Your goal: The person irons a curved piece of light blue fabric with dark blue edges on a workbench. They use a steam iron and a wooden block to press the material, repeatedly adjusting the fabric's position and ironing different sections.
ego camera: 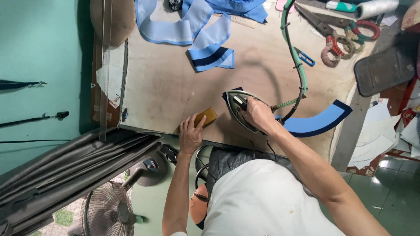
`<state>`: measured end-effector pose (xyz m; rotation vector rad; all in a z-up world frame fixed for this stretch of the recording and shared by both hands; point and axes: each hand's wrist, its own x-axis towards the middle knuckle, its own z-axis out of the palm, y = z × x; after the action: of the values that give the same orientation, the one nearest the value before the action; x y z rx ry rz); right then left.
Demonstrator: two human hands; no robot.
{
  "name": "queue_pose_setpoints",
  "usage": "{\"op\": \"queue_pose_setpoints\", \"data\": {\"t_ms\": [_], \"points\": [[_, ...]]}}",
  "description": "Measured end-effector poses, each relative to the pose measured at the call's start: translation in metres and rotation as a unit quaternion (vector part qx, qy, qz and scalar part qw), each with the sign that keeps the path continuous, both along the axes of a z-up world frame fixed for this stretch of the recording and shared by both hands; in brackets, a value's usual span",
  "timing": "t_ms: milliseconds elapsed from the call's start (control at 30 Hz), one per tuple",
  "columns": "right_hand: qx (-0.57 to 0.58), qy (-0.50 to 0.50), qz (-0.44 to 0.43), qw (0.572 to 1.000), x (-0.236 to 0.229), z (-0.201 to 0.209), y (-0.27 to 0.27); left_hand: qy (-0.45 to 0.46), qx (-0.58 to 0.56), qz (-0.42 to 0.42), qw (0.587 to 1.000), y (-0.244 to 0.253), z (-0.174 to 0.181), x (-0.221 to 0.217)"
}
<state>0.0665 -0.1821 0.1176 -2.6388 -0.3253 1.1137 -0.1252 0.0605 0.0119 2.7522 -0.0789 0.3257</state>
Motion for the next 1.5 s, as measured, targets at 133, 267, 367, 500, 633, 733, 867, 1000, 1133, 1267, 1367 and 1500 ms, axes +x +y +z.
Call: {"op": "queue_pose_setpoints", "data": {"t_ms": [133, 267, 367, 500, 633, 733, 867, 1000, 1133, 1267, 1367, 1500], "points": [[0.021, -0.026, 0.003, 0.999, 0.003, -0.008, 0.004, -0.001, 0.002, -0.017, 1.000, 0.002, -0.001, -0.001], [0.046, -0.040, -0.005, 0.998, -0.004, 0.007, 0.002, 0.007, 0.004, -0.021, 1.000, 0.003, -0.004, 0.000], [0.033, -0.033, -0.015, 0.999, -0.002, 0.010, 0.008, 0.007, -0.012, -0.016, 1.000, 0.003, -0.003, -0.001], [0.041, -0.064, -0.016, 0.997, 0.012, -0.002, 0.016, 0.002, 0.000, -0.019, 1.000, 0.001, -0.007, -0.003], [0.074, -0.108, 0.009, 0.991, 0.006, 0.020, 0.016, -0.002, 0.006, -0.022, 1.000, 0.002, -0.003, -0.002], [0.036, -0.097, 0.045, 0.994, -0.014, 0.027, 0.004, 0.000, 0.006, -0.021, 1.000, 0.002, -0.001, -0.002], [0.032, -0.057, 0.026, 0.997, -0.036, -0.012, -0.028, 0.001, 0.008, -0.022, 1.000, 0.002, -0.004, -0.004], [0.032, -0.017, 0.014, 0.999, -0.056, -0.013, -0.053, 0.024, -0.023, -0.031, 0.999, 0.004, -0.001, 0.001], [0.001, 0.013, 0.023, 1.000, -0.070, -0.014, -0.067, 0.040, -0.070, -0.046, 0.996, 0.002, 0.004, 0.018], [-0.004, 0.035, 0.006, 0.999, -0.081, -0.006, -0.082, 0.018, -0.072, -0.108, 0.991, -0.014, 0.016, 0.069], [-0.030, 0.062, 0.002, 0.998, -0.089, -0.003, -0.095, -0.022, -0.092, -0.183, 0.979, -0.041, 0.035, 0.118], [-0.019, 0.062, 0.000, 0.998, -0.100, 0.009, -0.118, -0.100, -0.070, -0.317, 0.940, -0.080, 0.052, 0.166]]}}
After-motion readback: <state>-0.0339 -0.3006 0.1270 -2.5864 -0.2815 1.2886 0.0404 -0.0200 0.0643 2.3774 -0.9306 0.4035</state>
